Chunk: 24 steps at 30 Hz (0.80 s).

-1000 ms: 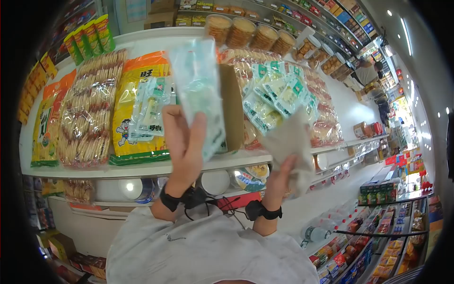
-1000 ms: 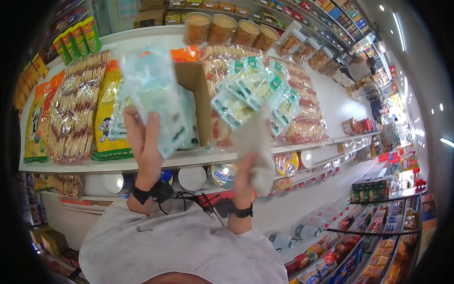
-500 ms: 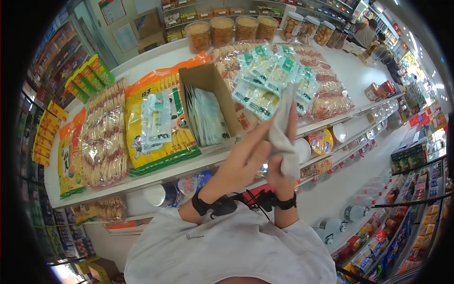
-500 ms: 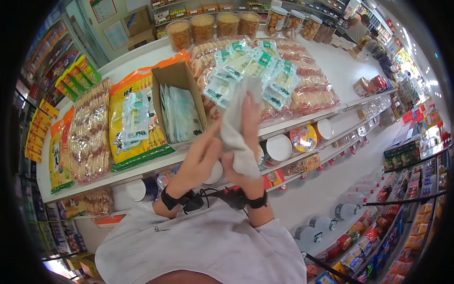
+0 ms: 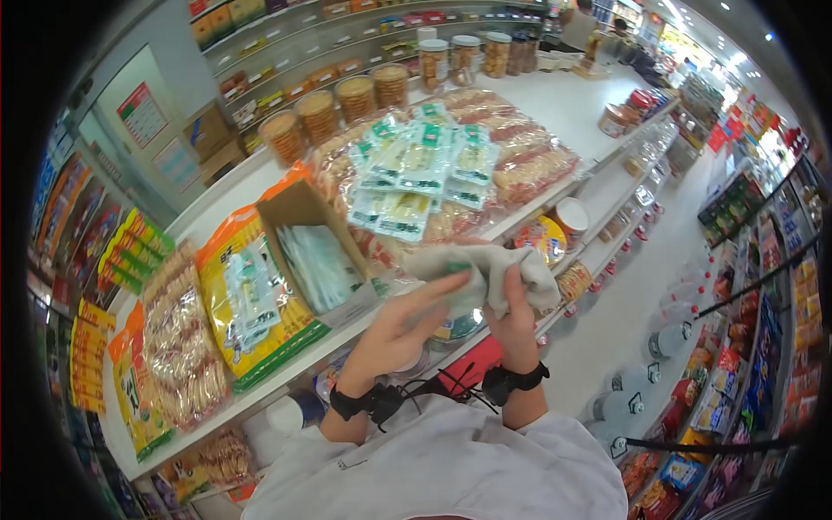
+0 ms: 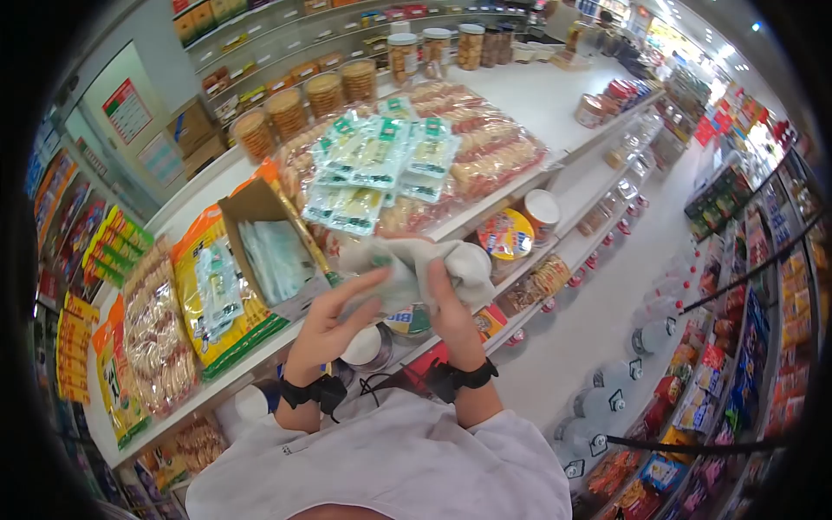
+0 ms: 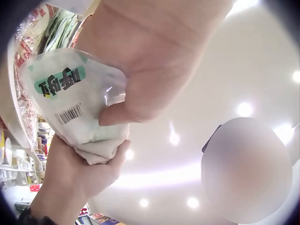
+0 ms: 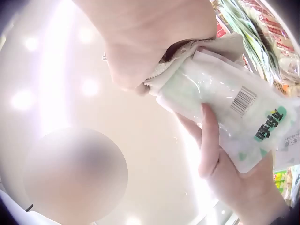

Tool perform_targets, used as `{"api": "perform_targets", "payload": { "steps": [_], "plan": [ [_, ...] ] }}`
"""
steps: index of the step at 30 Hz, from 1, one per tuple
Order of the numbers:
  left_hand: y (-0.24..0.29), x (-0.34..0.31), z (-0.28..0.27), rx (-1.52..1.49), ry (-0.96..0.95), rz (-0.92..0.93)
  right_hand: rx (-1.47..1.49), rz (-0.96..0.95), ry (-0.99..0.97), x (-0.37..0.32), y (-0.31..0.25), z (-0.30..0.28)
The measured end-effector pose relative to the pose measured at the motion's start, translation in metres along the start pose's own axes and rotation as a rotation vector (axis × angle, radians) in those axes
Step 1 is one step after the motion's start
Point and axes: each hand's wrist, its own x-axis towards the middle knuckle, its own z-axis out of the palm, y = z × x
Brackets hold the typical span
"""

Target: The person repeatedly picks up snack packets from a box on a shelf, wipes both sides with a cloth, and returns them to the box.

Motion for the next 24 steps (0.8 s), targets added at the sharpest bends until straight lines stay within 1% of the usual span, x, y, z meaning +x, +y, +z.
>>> {"api": "perform_targets", "payload": {
  "steps": [1, 2, 3, 5, 6, 8, 9, 10, 11, 12, 13, 14, 15, 16, 18, 19, 20, 22, 24],
  "plan": [
    [-0.004, -0.004, 0.003, 0.013, 0.068, 0.046, 0.086, 0.013, 0.087, -0.001, 0.002, 0.001],
    [-0.010, -0.008, 0.006, -0.107, 0.206, -0.029, 0.211, 0.020, 0.174, -0.003, -0.006, 0.010],
    [-0.011, -0.008, 0.008, -0.206, 0.264, -0.008, 0.233, 0.057, 0.198, -0.003, -0.003, 0.007],
    [0.001, 0.000, 0.012, -0.408, 0.388, 0.025, 0.280, 0.140, 0.244, -0.005, 0.004, 0.003],
    [0.002, 0.002, 0.014, -0.330, 0.411, 0.010, 0.355, 0.181, 0.171, -0.010, 0.009, 0.008],
    [-0.012, 0.008, 0.017, 0.017, 0.420, 0.023, -0.177, -0.015, 0.110, -0.017, 0.008, 0.028],
    [-0.018, 0.009, 0.018, 0.198, 0.419, 0.017, -0.262, 0.069, 0.141, -0.019, 0.006, 0.035],
    [-0.016, 0.012, 0.020, 0.306, 0.516, 0.075, -0.345, 0.156, 0.164, -0.022, 0.003, 0.041],
    [-0.013, 0.018, 0.023, 0.420, 0.610, 0.137, -0.367, 0.147, 0.176, -0.023, 0.002, 0.047],
    [-0.014, 0.018, 0.018, 0.465, 0.614, 0.164, -0.391, 0.131, 0.183, -0.021, 0.001, 0.052],
    [-0.014, 0.019, 0.013, 0.510, 0.618, 0.191, -0.455, 0.111, 0.140, -0.019, 0.003, 0.051],
    [-0.016, 0.015, 0.006, 0.478, 0.534, 0.175, -0.519, 0.089, 0.098, -0.018, 0.005, 0.049],
    [-0.018, 0.011, 0.001, 0.441, 0.449, 0.161, -0.473, 0.089, 0.036, -0.021, 0.013, 0.050],
    [-0.022, 0.009, 0.006, 0.123, 0.417, 0.152, -0.427, 0.084, -0.025, -0.023, 0.020, 0.053],
    [-0.016, 0.000, 0.022, -0.172, 0.530, -0.027, -0.560, -0.071, -0.165, -0.020, 0.023, 0.062],
    [-0.016, -0.004, 0.020, -0.348, 0.516, -0.053, -0.618, -0.156, -0.227, -0.017, 0.024, 0.067],
    [-0.016, -0.007, 0.017, -0.523, 0.510, -0.081, -0.709, -0.246, -0.243, -0.016, 0.028, 0.070],
    [-0.016, -0.011, 0.021, -0.593, 0.513, -0.155, -0.906, -0.402, -0.273, -0.006, 0.026, 0.072],
    [-0.015, -0.012, 0.032, -0.676, 0.544, -0.213, -1.119, -0.536, -0.339, 0.012, 0.003, 0.072]
  ]
}}
